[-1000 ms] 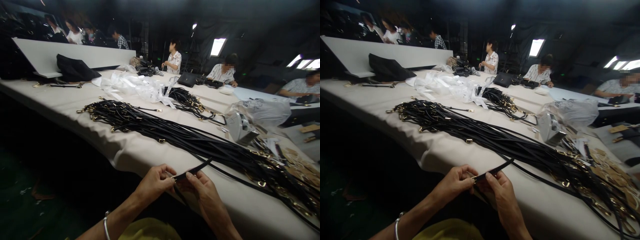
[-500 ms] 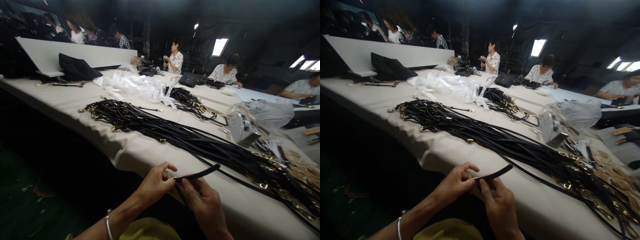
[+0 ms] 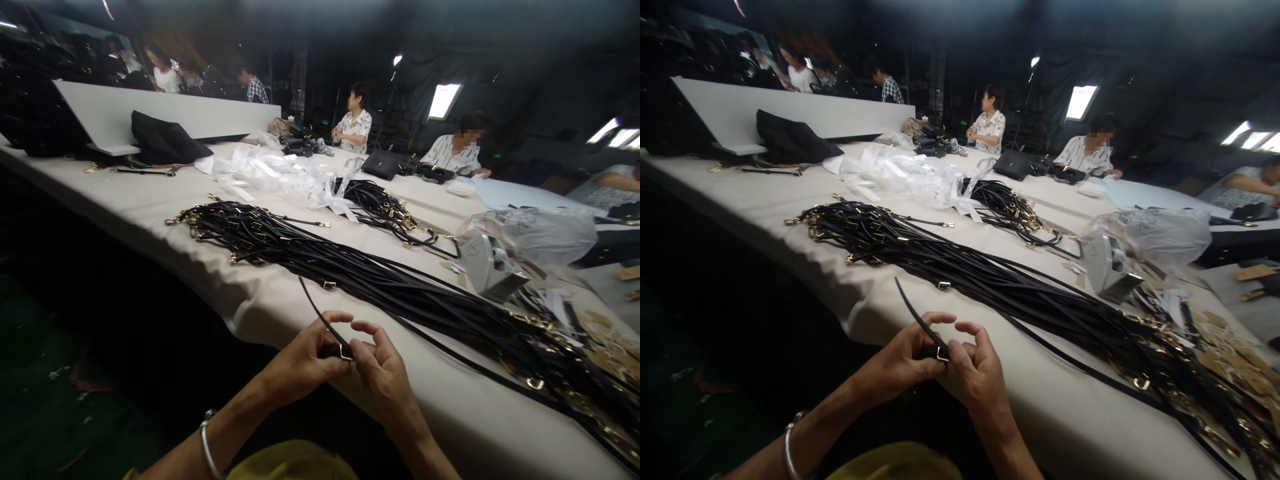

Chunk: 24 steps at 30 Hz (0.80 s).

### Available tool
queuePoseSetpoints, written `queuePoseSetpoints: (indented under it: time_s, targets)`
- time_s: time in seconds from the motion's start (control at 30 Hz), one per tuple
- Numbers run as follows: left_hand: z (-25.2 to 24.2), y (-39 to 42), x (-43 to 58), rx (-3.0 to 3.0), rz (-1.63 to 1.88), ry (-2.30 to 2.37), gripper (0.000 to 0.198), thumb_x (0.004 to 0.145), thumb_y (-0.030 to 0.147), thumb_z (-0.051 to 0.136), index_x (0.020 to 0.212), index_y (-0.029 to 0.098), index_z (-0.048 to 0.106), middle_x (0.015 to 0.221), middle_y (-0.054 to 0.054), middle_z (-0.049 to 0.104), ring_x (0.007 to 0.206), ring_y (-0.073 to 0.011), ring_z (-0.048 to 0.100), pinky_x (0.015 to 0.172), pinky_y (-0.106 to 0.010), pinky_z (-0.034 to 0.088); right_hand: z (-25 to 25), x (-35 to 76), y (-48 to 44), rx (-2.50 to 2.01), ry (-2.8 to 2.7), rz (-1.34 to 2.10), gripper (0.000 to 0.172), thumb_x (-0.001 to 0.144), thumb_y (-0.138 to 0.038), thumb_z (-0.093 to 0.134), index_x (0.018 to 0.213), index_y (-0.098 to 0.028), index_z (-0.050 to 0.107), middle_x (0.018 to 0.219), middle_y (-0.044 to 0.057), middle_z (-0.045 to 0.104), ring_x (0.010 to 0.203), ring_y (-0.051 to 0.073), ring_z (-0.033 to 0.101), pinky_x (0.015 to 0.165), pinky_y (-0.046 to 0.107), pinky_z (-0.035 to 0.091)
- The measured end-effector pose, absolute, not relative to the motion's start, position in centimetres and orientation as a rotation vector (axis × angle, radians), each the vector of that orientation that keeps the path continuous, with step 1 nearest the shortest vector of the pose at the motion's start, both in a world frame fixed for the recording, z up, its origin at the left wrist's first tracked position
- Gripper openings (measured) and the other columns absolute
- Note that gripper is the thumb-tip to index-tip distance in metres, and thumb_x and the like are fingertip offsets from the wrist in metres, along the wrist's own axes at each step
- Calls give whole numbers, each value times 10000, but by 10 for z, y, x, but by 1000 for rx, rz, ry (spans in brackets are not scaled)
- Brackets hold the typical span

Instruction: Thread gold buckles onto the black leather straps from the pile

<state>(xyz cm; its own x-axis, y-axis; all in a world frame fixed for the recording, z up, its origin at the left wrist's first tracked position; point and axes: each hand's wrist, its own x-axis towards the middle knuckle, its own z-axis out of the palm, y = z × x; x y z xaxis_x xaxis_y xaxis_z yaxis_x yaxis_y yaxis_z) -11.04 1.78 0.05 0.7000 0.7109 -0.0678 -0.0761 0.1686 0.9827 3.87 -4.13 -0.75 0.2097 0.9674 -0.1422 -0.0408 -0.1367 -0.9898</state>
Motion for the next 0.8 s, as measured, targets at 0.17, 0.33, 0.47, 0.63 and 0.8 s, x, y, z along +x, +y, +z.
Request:
queuePoseSetpoints:
  time_s: [0.17, 0.33, 0.47, 0.63, 0.8]
  targets:
    - [-2, 18, -115, 1217, 653, 591, 412, 759, 160, 705, 1145, 181, 563, 764, 28, 643, 631, -103, 537, 605, -204, 398, -30, 28, -49, -1230, -753, 1238, 412, 895, -550, 597, 1155, -245, 501, 635, -58, 572, 523, 123, 501, 513, 228, 403]
    - [1, 23, -124, 1439, 681, 722, 163, 739, 165, 741, 898, 152, 713, 893, -24, 701, 887, -200, 614, 820, -260, 453, -4, 46, -37, -1451, -1265, 856, 374, 890, -514, 623, 1128, -231, 673, 1023, 67, 698, 955, 247, 620, 852, 339, 474]
    - [4, 20, -121, 1432, 697, 664, 182, 742, 173, 751, 922, 152, 734, 927, -22, 723, 904, -213, 633, 843, -263, 462, 39, 45, -26, -1251, -1325, 1151, 433, 950, -566, 493, 1112, -233, 716, 1017, 69, 711, 1050, 265, 609, 960, 369, 439]
    - [3, 18, -122, 1438, 767, 720, 124, 711, 150, 772, 824, 153, 721, 810, 14, 696, 789, -158, 607, 748, -223, 453, 58, 42, -23, -1173, -1314, 1249, 373, 901, -530, 605, 753, -207, 720, 695, 1, 578, 769, 196, 547, 866, 329, 421]
    - [-1, 17, -136, 1375, 813, 811, 158, 699, 186, 785, 832, 151, 708, 731, 27, 659, 666, -118, 549, 639, -205, 434, 51, 63, -33, -1481, -1468, 961, 348, 812, -481, 701, 603, -220, 605, 898, 27, 611, 909, 235, 565, 894, 352, 365]
